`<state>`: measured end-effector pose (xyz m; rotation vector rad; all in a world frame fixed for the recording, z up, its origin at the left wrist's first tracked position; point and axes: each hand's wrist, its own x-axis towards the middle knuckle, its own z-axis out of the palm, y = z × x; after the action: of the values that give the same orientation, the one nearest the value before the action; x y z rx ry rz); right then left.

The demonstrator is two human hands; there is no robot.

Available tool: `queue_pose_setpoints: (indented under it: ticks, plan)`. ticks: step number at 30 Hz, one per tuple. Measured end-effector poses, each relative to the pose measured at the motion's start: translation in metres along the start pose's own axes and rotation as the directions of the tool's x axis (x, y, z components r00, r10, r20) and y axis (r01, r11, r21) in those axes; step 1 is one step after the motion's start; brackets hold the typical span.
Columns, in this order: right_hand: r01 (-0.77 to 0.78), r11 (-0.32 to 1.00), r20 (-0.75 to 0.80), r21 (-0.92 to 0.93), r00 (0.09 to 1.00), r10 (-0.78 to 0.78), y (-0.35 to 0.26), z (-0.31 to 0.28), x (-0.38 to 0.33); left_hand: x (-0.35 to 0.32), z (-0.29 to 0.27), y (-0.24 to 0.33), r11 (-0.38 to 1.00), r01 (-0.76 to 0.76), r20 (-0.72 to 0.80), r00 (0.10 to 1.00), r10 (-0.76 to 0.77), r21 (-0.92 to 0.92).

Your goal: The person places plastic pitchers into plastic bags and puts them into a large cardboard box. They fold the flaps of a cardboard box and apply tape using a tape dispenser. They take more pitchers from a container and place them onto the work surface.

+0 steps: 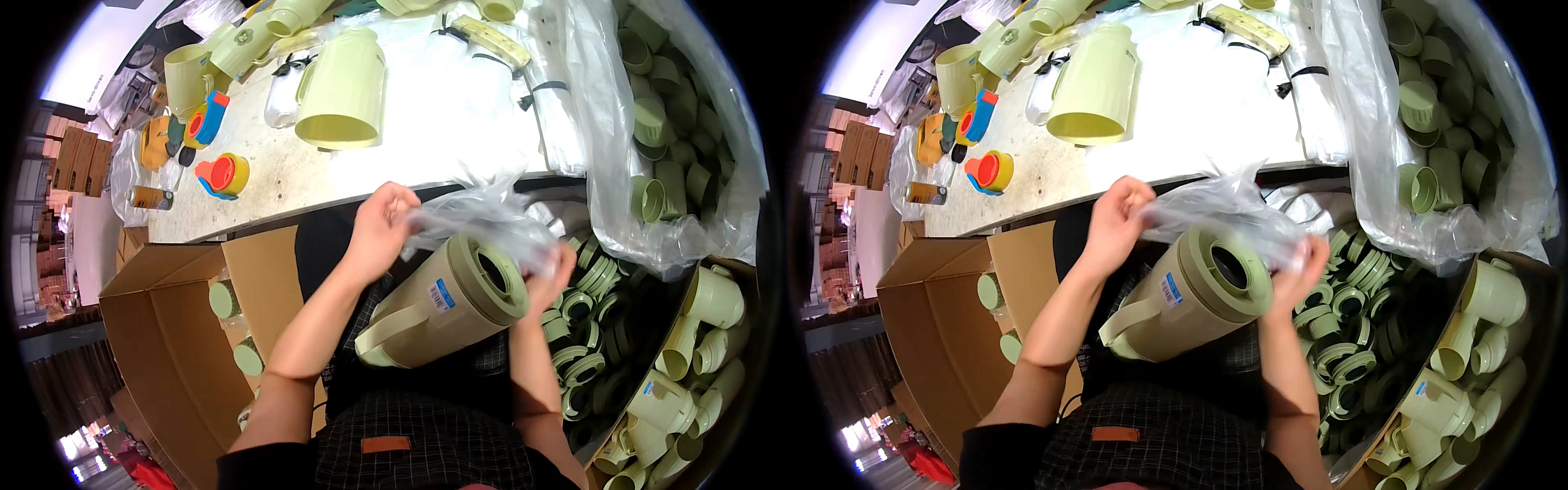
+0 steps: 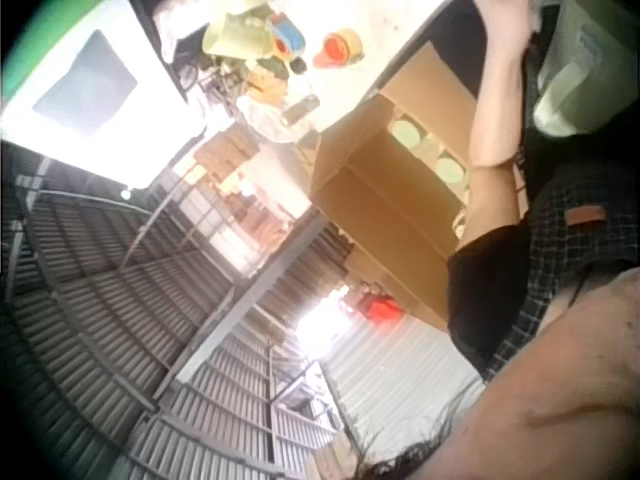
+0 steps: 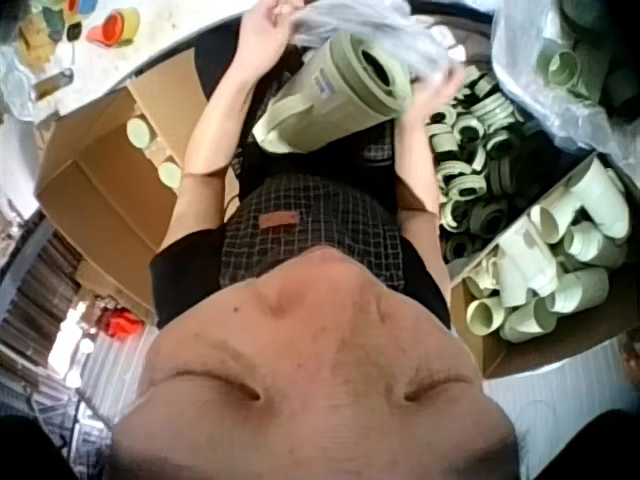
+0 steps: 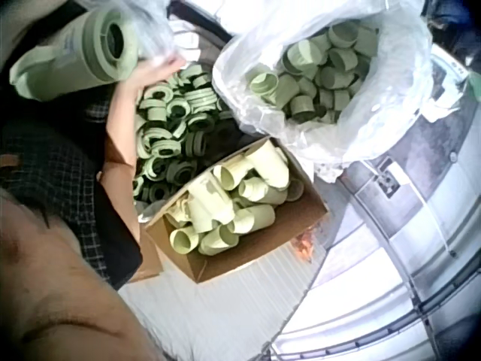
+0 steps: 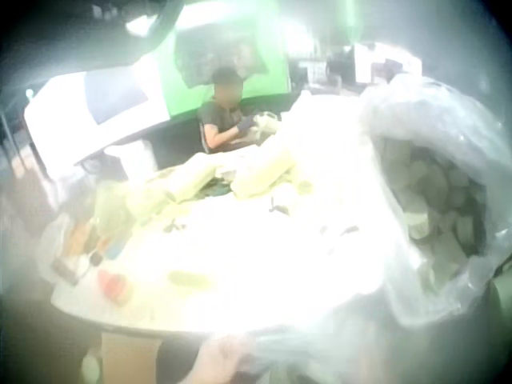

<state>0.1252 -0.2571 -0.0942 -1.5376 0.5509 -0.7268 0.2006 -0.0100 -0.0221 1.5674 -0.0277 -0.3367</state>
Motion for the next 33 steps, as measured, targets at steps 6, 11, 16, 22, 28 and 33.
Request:
queue_pose_setpoints:
  ticks: [6, 11, 16, 22, 28, 33]
  plan:
    - [0.05, 0.996, 0.683, 0.075, 0.725, -0.087, -0.031, -0.044, -0.096, -0.14, -0.011, 0.032, 0.614, -0.402, 0.106, 0.882, 0.46, 0.68]
    - [0.023, 0.962, 0.958, -0.271, 0.104, 0.267, -0.051, -0.013, -0.132, -0.223, -0.044, -0.066, 0.521, -0.001, -0.262, 0.864, 0.431, 0.854]
    - [-0.257, 0.958, 0.969, -0.129, -0.238, 0.067, -0.092, 0.073, -0.166, -0.301, -0.085, -0.02, 0.357, 0.32, -0.471, 0.715, 0.517, 0.878]
    - [-0.338, 0.937, 0.719, 0.091, -0.629, -0.297, -0.174, 0.127, -0.237, -0.467, -0.165, -0.142, 0.756, 0.487, -0.869, 0.444, 0.218, 0.439]
    - [-0.061, 0.998, 0.93, 0.034, -0.364, -0.054, -0.121, 0.124, -0.197, -0.513, -0.205, -0.255, 0.736, 0.447, -0.852, -0.141, -0.504, -0.509]
    - [0.545, 0.829, 0.945, 0.126, 0.188, -0.268, -0.099, 0.179, -0.106, -0.53, -0.189, -0.263, 0.698, 0.348, -0.715, 0.104, -0.692, -0.626]
